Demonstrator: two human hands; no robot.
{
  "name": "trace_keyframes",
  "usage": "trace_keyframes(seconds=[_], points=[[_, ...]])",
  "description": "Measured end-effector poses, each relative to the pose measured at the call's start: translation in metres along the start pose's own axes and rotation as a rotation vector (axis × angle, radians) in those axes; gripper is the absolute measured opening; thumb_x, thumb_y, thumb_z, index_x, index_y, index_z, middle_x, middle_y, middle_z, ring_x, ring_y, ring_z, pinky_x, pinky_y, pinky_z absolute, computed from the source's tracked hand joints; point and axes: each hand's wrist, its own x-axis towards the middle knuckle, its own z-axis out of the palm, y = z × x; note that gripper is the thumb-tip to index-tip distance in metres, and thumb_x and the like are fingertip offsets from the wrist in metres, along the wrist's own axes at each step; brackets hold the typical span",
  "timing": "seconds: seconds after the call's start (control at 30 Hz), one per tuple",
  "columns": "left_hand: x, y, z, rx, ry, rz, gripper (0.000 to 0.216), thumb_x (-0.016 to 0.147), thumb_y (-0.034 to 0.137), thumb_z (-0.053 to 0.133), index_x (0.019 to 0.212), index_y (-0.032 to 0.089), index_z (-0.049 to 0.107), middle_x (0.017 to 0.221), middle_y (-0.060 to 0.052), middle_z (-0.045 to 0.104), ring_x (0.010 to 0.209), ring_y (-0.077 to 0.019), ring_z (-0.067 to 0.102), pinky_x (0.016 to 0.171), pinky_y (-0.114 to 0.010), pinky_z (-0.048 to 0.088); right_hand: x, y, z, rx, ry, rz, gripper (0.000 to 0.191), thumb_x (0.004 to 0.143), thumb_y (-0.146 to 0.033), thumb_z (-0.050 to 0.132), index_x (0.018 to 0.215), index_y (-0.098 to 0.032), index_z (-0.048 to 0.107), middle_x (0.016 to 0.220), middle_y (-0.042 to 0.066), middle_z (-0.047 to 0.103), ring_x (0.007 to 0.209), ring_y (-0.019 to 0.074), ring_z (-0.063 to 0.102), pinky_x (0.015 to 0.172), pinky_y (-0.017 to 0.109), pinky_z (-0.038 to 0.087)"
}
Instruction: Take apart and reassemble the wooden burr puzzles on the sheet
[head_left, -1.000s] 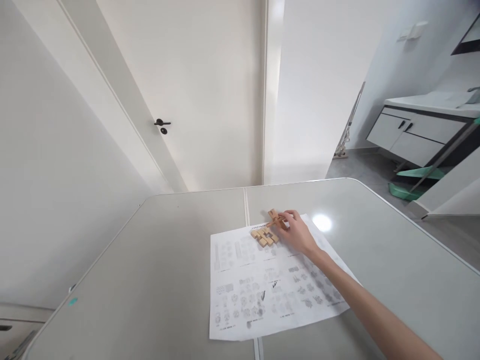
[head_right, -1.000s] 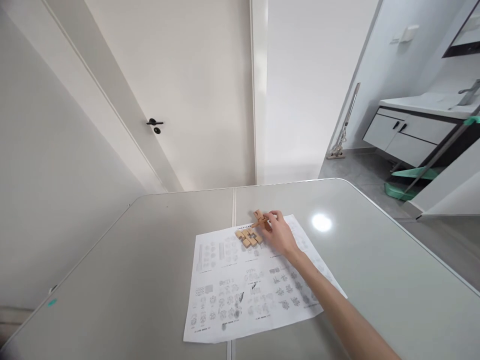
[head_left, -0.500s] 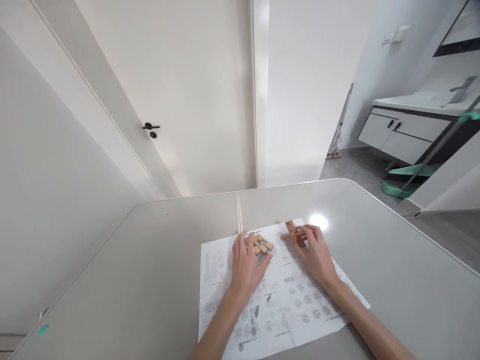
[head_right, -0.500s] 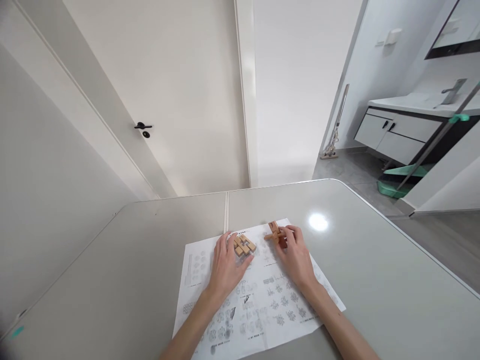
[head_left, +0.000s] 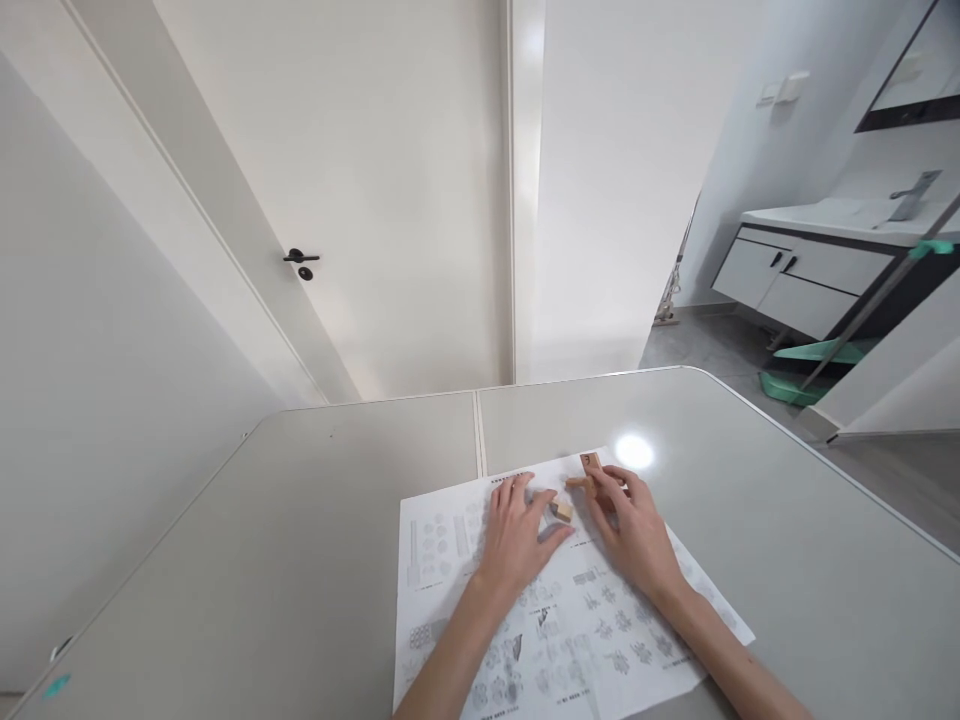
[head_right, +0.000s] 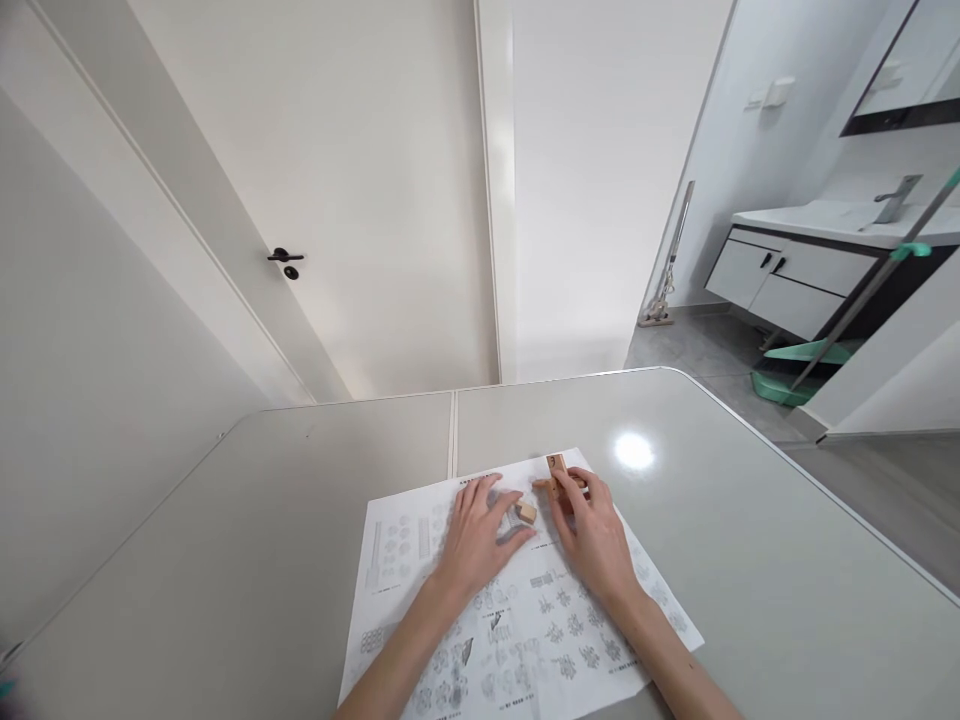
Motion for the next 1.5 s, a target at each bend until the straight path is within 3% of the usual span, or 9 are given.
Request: trace_keyframes(seconds=[0.13, 0.4, 0.63, 0.73, 0.83, 1.0, 1.17, 1.27, 1.5], points=[[0.0, -0.023, -0.006, 0.083, 0.033, -0.093, 0.014, 0.098, 0.032, 0.06, 0.106, 0.023, 0.067, 0.116, -0.008, 0.06, 0.111, -0.0255, 0.055, 0.097, -0.041, 0.048, -0.003, 0.002, 0.002, 0.003, -0.021, 0.01, 0.041, 0.105, -0.048, 0.039, 0.139, -0.031, 0.054, 0.136, 0.015, 0.05, 0.1, 0.0284, 0.067, 0.078, 0.045, 0.061], [-0.044, -0.114, -0.069, 0.27, 0.203, -0.455, 0.035, 0.102, 0.034, 0.04, 0.106, 0.013, 0.068, 0.113, -0.018, 0.056, 0.112, -0.0365, 0.05, 0.098, -0.058, 0.044, 0.0, -0.007, -0.007, 0.044, -0.079, 0.015, 0.04, 0.106, -0.049, 0.037, 0.137, -0.033, 0.056, 0.137, 0.013, 0.049, 0.092, 0.0239, 0.068, 0.083, 0.046, 0.061], [-0.011, -0.057, -0.037, 0.284, 0.165, -0.22, 0.049, 0.091, 0.051, 0.064, 0.132, 0.025, 0.06, 0.15, -0.016, 0.043, 0.144, -0.0417, 0.032, 0.118, -0.068, 0.02, 0.0, -0.008, -0.006, 0.024, -0.066, 0.004, 0.037, 0.106, -0.047, 0.04, 0.136, -0.033, 0.056, 0.136, 0.012, 0.05, 0.095, 0.0249, 0.067, 0.081, 0.044, 0.061], [0.014, -0.03, -0.018, 0.229, 0.084, 0.024, 0.037, 0.091, 0.046, 0.068, 0.121, 0.025, 0.063, 0.135, -0.011, 0.059, 0.136, -0.0373, 0.044, 0.119, -0.065, 0.024, 0.0, -0.007, -0.005, 0.026, -0.059, -0.01, 0.037, 0.106, -0.046, 0.04, 0.136, -0.032, 0.055, 0.136, 0.013, 0.05, 0.098, 0.0258, 0.067, 0.082, 0.044, 0.061], [0.023, -0.027, -0.011, 0.211, 0.063, 0.064, 0.01, 0.096, 0.031, 0.061, 0.103, 0.025, 0.065, 0.11, -0.006, 0.068, 0.113, -0.027, 0.06, 0.115, -0.053, 0.038, 0.0, -0.006, -0.005, 0.035, -0.059, -0.006, 0.036, 0.106, -0.045, 0.041, 0.136, -0.031, 0.056, 0.135, 0.013, 0.05, 0.096, 0.025, 0.067, 0.08, 0.043, 0.061], [-0.003, -0.072, -0.037, 0.257, 0.134, -0.042, 0.019, 0.1, 0.02, 0.046, 0.091, 0.021, 0.063, 0.117, -0.013, 0.064, 0.121, -0.033, 0.055, 0.115, -0.065, 0.033, -0.001, -0.008, -0.007, 0.04, -0.062, 0.013, 0.036, 0.102, -0.047, 0.05, 0.133, -0.031, 0.057, 0.135, 0.013, 0.05, 0.088, 0.0236, 0.068, 0.078, 0.044, 0.061], [-0.035, -0.113, -0.072, 0.226, 0.087, 0.004, 0.019, 0.101, 0.026, 0.044, 0.098, 0.022, 0.063, 0.12, -0.009, 0.067, 0.125, -0.028, 0.058, 0.116, -0.057, 0.04, -0.003, -0.012, -0.009, 0.135, -0.073, 0.025, 0.03, 0.102, -0.046, 0.05, 0.124, -0.029, 0.061, 0.126, 0.011, 0.053, 0.075, 0.0194, 0.067, 0.076, 0.043, 0.061], [-0.046, -0.101, -0.074, 0.23, 0.105, -0.007, 0.026, 0.103, 0.032, 0.044, 0.122, 0.021, 0.059, 0.139, -0.013, 0.059, 0.143, -0.0328, 0.043, 0.122, -0.064, 0.026, -0.007, -0.015, -0.009, 0.153, -0.061, 0.038, 0.029, 0.103, -0.045, 0.047, 0.122, -0.028, 0.061, 0.121, 0.011, 0.055, 0.065, 0.017, 0.063, 0.07, 0.042, 0.06], [-0.065, -0.045, -0.056, 0.076, -0.245, 0.087, 0.061, 0.104, 0.053, 0.043, 0.16, 0.035, 0.025, 0.171, -0.002, 0.023, 0.158, -0.0319, 0.013, 0.126, -0.059, 0.021, -0.008, -0.036, -0.024, 0.411, -0.104, 0.124, 0.03, 0.098, -0.051, 0.056, 0.116, -0.029, 0.064, 0.116, 0.01, 0.06, 0.083, 0.0234, 0.067, 0.067, 0.036, 0.059]])
